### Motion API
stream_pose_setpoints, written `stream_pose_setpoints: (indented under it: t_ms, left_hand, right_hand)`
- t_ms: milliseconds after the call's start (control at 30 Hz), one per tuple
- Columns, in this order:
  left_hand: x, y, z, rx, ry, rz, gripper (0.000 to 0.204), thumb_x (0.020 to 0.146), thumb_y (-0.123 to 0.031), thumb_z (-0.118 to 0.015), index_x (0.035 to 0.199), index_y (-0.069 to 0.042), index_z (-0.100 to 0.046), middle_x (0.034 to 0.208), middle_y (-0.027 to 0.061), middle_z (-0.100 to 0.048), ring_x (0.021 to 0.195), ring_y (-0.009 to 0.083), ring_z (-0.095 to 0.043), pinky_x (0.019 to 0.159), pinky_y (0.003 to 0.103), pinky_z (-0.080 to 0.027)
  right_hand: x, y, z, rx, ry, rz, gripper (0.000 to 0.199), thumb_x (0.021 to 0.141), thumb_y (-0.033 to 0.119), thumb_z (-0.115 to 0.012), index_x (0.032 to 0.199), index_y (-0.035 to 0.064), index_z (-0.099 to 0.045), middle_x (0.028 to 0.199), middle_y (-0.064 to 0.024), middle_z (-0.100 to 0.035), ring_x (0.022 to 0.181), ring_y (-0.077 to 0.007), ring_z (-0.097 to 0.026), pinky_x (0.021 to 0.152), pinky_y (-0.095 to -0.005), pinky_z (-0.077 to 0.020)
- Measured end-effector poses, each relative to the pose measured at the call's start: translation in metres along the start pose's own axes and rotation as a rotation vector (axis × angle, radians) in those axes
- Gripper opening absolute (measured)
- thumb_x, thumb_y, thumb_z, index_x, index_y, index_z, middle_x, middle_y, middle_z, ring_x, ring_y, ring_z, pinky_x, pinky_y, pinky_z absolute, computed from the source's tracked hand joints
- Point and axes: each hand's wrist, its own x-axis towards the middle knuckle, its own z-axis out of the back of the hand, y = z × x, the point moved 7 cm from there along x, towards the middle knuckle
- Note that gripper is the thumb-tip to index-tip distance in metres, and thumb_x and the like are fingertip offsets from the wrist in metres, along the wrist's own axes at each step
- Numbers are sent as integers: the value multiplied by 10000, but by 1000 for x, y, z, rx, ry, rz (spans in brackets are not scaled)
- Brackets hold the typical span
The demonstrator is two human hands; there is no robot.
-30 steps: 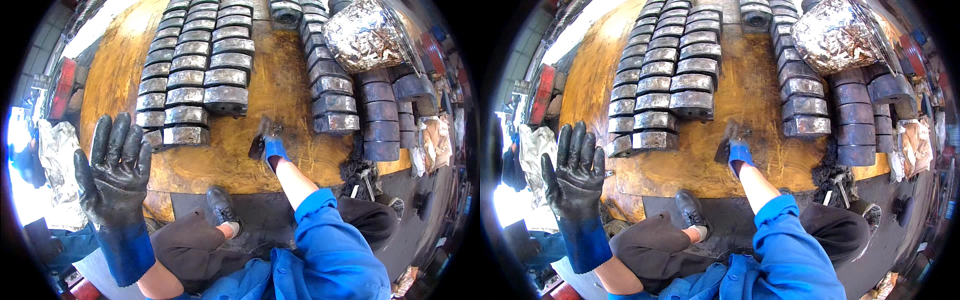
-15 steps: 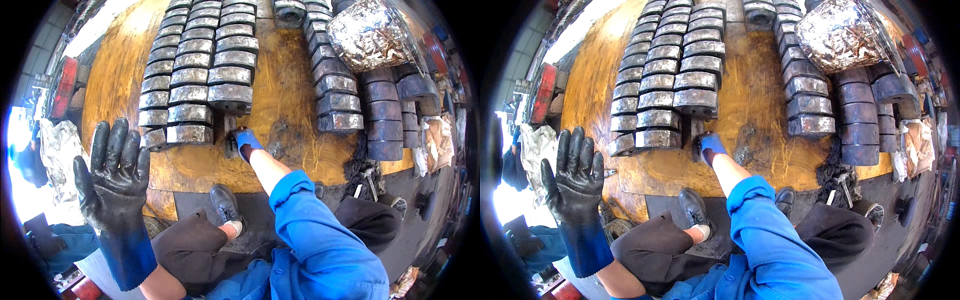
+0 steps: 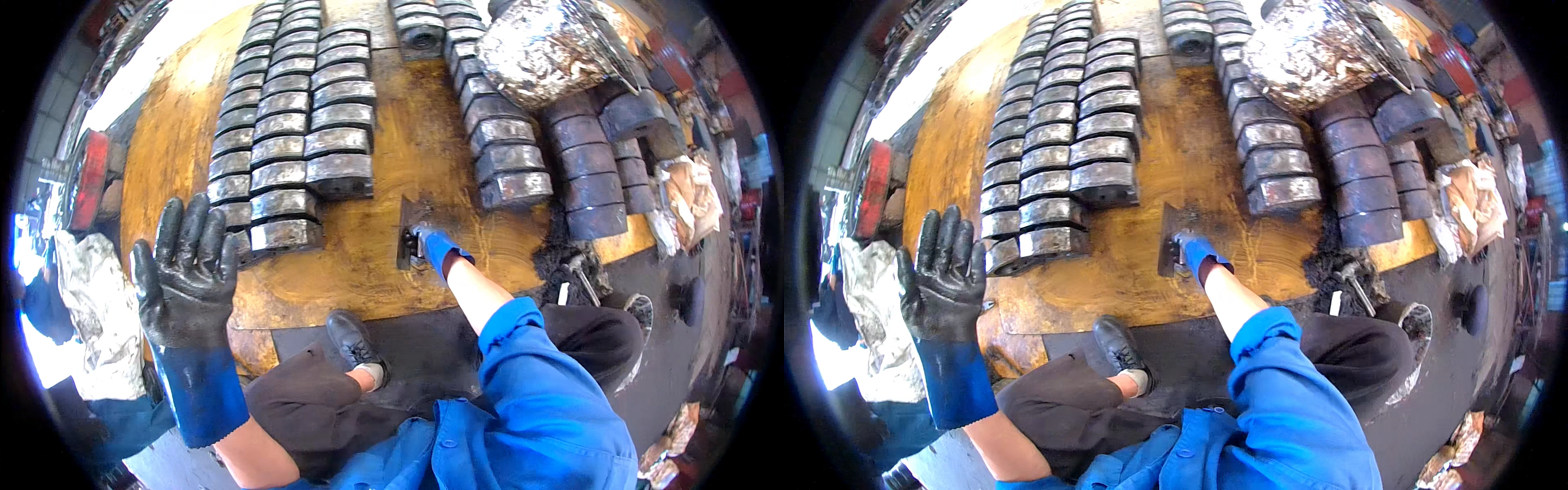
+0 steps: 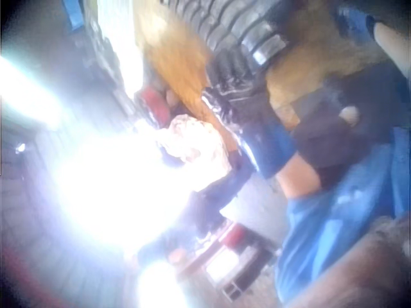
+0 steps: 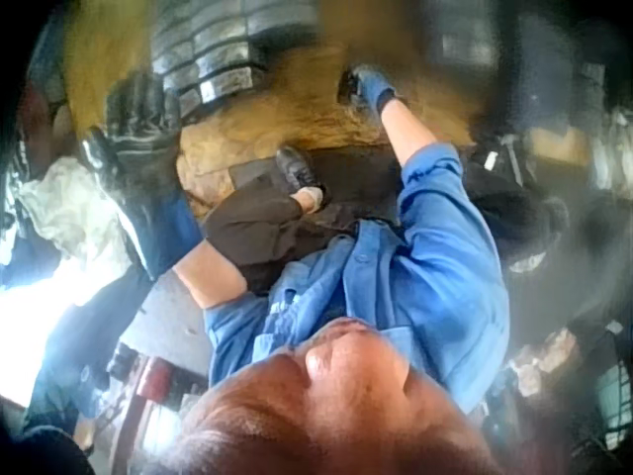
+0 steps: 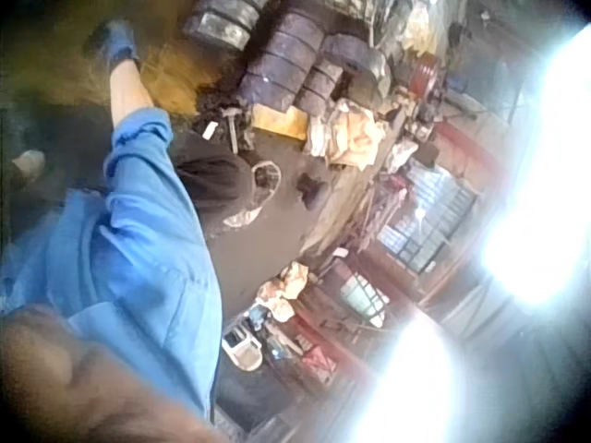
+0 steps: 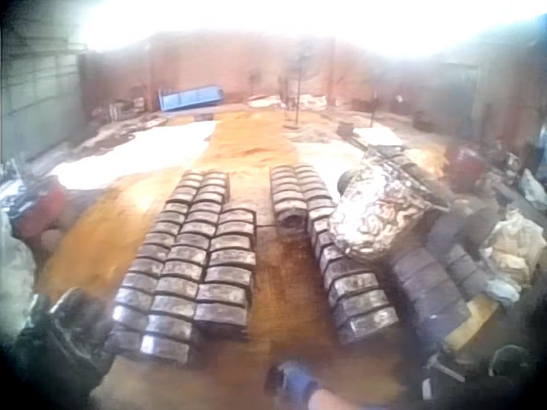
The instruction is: The person uses a hammer and a metal tool to clean and separate dark, curved metal segments on a wooden workbench. They then arrange the cleaned segments into neat rows and stacks on the table.
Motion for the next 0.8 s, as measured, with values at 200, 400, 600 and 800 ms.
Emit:
stream_pose_setpoints:
  t_ms: [200, 400, 600, 800]
  left_hand:
    - [1, 4, 1, 30, -121, -6, 634, 1020, -462, -459, 1476, -26, -389, 1525, 222, -378, 1387, 340, -424, 1116, 528, -396]
    - [-4, -2, 1, 61, -19, -16, 619, 1037, -439, -420, 1495, -28, -355, 1538, 212, -363, 1396, 332, -414, 1144, 513, -361]
    - [1, 11, -15, 85, 64, 31, 627, 1039, -447, -412, 1507, -35, -338, 1540, 205, -364, 1401, 328, -407, 1143, 512, -364]
    - [10, 22, -19, 72, -3, 38, 624, 1041, -440, -412, 1510, -35, -330, 1546, 205, -350, 1420, 324, -379, 1142, 511, -367]
  right_hand:
    - [-73, 39, 91, -703, -207, 419, 195, 927, 276, -617, 990, 100, -674, 848, -108, -716, 759, -286, -690, 621, -445, -534]
    - [-174, 81, 182, -1351, -508, 268, 299, 859, 321, -671, 1034, 80, -703, 1042, -135, -700, 938, -281, -675, 789, -396, -550]
    - [-82, 34, 278, -1344, -699, 115, 194, 882, 271, -659, 980, 120, -730, 1007, -102, -715, 860, -254, -676, 771, -417, -545]
    - [-58, 13, 155, -1158, -723, 347, 211, 882, 262, -653, 997, 99, -725, 974, -139, -721, 869, -314, -695, 750, -467, -556]
